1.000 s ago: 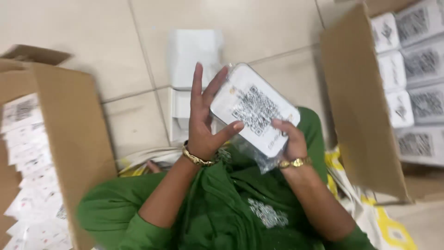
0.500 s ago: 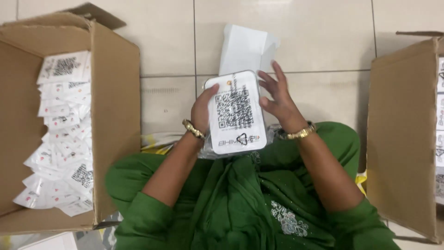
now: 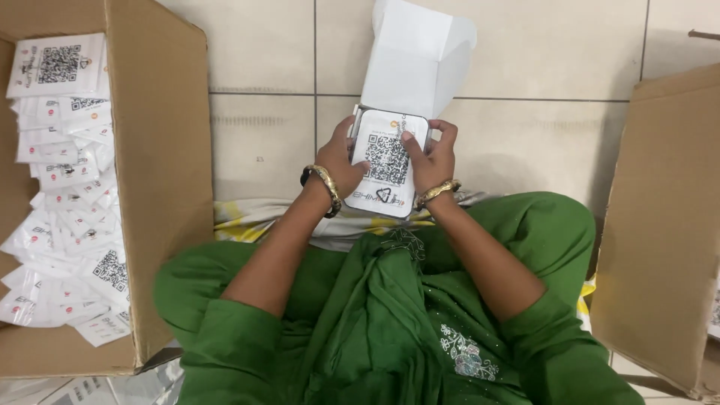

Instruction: The person places small QR-coded packets into product boxes and organizes them into larger cardboard shipping boxes.

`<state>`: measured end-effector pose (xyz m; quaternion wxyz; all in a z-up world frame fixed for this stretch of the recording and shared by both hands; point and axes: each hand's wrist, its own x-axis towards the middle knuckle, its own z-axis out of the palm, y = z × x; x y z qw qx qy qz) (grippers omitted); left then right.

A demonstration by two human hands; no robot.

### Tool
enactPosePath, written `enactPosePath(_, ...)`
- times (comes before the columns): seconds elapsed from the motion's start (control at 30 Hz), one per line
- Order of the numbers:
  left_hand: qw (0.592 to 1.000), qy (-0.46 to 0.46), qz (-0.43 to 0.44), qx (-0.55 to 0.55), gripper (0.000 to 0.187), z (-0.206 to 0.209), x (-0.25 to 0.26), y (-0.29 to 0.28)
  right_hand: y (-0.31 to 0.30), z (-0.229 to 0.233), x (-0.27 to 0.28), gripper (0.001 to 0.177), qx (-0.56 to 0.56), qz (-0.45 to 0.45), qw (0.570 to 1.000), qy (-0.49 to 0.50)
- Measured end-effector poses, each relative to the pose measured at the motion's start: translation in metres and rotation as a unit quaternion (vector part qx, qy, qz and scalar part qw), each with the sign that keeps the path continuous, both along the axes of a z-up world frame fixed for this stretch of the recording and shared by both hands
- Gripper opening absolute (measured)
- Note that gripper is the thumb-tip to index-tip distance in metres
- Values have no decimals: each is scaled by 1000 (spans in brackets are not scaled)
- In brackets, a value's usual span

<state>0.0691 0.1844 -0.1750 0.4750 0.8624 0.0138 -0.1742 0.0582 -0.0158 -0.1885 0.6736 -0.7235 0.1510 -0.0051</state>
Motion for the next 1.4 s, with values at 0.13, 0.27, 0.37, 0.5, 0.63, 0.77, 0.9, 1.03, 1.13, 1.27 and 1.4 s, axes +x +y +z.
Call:
enactPosePath(0.13,998,21,55,23,82,36,-6,-16,11,15,-4,52,-161,24,987,-17)
enactPosePath(0.27,984,-124,15,126,74,30,-20,-24,14,6,-3,60,-370,56,927,-31)
enactPosePath(0.37,941,-299,9,160,72,29,-17,-16,1,-7,8,73,-528,82,840,-94)
enactPosePath(0.5,964,-235,-119,22,109,-5,2,21,-51,13,22,113,-510,214,832,-41)
enactPosePath(0.63,954,162,-235,92,138,38,9,32,-61,45,17,148,-289,335,896,16)
enactPosePath(0.77,964,74,-227,114,147,29,5,28,-47,61,9,164,-244,376,893,43)
enactPosePath(0.9,945,102,-219,219,146,38,5,18,-45,41,9,167,-299,374,878,11)
enactPosePath(1.03,936,100,-215,262,147,39,6,8,-36,38,6,169,-352,370,860,-8)
enactPosePath(1.13,934,135,-188,272,147,56,11,1,-20,52,16,168,-385,362,848,47)
enactPosePath(1.27,925,169,-190,283,143,57,4,-4,-8,72,20,165,-443,382,796,158)
enactPosePath(1.4,924,198,-193,262,142,38,-16,-4,-12,47,30,165,-472,449,746,140)
